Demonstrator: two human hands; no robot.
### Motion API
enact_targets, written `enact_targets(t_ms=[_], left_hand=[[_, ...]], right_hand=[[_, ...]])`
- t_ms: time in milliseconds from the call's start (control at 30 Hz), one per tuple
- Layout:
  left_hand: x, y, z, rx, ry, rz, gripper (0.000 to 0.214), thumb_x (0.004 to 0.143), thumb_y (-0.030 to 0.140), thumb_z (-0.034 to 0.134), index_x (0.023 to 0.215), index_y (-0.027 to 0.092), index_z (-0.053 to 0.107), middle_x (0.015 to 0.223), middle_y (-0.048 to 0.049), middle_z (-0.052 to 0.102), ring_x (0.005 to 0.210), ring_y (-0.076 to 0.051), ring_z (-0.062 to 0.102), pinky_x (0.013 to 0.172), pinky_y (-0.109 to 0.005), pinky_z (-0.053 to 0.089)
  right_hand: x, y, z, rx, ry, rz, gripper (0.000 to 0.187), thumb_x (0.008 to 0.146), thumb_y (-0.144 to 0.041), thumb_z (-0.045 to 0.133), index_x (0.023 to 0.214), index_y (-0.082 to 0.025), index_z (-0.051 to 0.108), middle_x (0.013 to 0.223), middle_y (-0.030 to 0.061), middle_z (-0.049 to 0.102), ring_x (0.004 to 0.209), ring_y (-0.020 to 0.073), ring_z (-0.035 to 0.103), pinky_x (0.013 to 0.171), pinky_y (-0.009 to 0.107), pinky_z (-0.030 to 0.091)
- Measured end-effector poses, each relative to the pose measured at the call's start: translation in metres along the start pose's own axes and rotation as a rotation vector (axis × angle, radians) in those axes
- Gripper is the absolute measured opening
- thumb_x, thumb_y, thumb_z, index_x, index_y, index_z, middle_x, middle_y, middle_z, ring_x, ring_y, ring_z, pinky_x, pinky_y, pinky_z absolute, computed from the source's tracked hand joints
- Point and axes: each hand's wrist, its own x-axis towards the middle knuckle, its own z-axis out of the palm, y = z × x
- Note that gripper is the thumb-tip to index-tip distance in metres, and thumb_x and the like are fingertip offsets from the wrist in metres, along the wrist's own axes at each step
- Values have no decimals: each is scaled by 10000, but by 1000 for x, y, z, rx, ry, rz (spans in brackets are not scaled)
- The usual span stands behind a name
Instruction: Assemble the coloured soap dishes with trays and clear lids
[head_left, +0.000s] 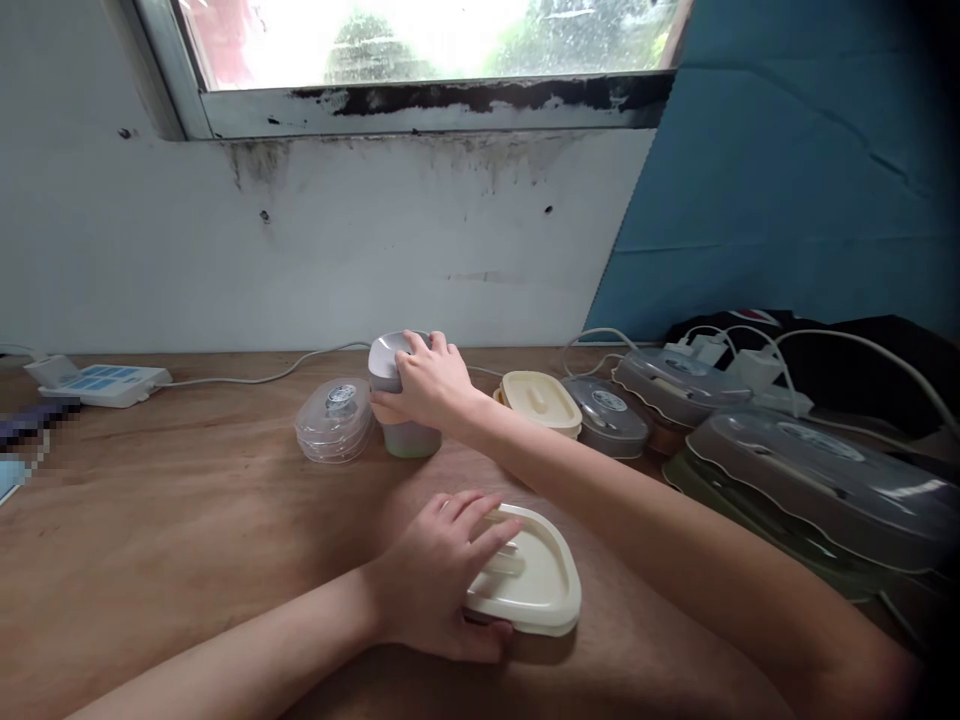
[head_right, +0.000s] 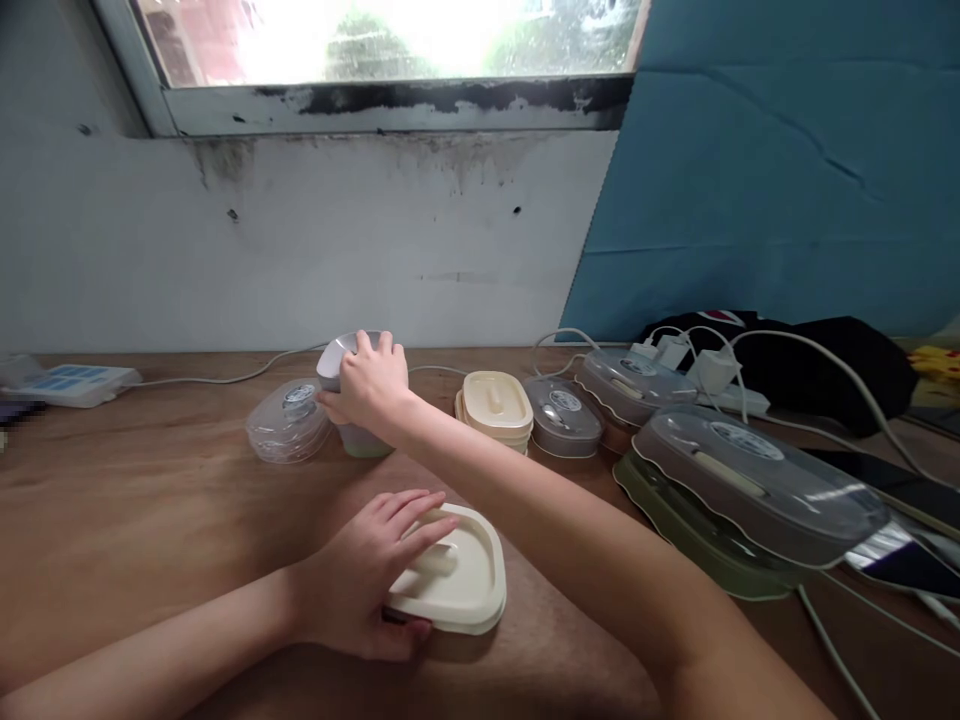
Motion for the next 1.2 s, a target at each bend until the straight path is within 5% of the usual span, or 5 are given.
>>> enact_targets(t_ms=[467,567,733,967,1200], left_hand=[[0,0,-3,-13,-5,-4,794,638,506,621,1313,190,348,1387,-164,349,1227,-357,351,984,-499,296],[-2,0,-3,-62,41,-12,693,718,488,600,1275,151,362,1367,-191,341,1235,-347,339,997,-499,303],[-1,-2,2,-75,96,-29,683,692,384,668,1249,162,340,1350,-182,315,1269,-342,277,1020,-490,320],[-1,-2,10,113,294,-280,651,778,378,590,1303,176,263,1315,-188,320,1250,-355,306,985,-534,355],[-3,-4,11,184,326,-319,549,806,216,486,1301,169,254,1339,-181,267,1242,-330,332,973,-499,385]], right_hand=[[0,-3,6,-32,102,-67,717,775,-650,457,1097,-19,568,1250,259,472,1199,384,352,1014,545,195],[-35,10,0,154,178,-173,648,833,-567,445,1243,-65,421,1373,225,352,1291,321,263,1040,513,211],[-134,59,6,564,-236,-347,786,819,-449,533,1389,-75,141,1464,256,113,1369,276,105,1009,433,331],[-200,75,24,457,-198,-92,812,689,-293,650,1360,-116,228,1452,257,141,1344,338,171,999,513,311],[-142,92,-3,209,204,292,697,734,-389,614,1314,-144,315,1451,242,156,1246,359,366,945,494,362]])
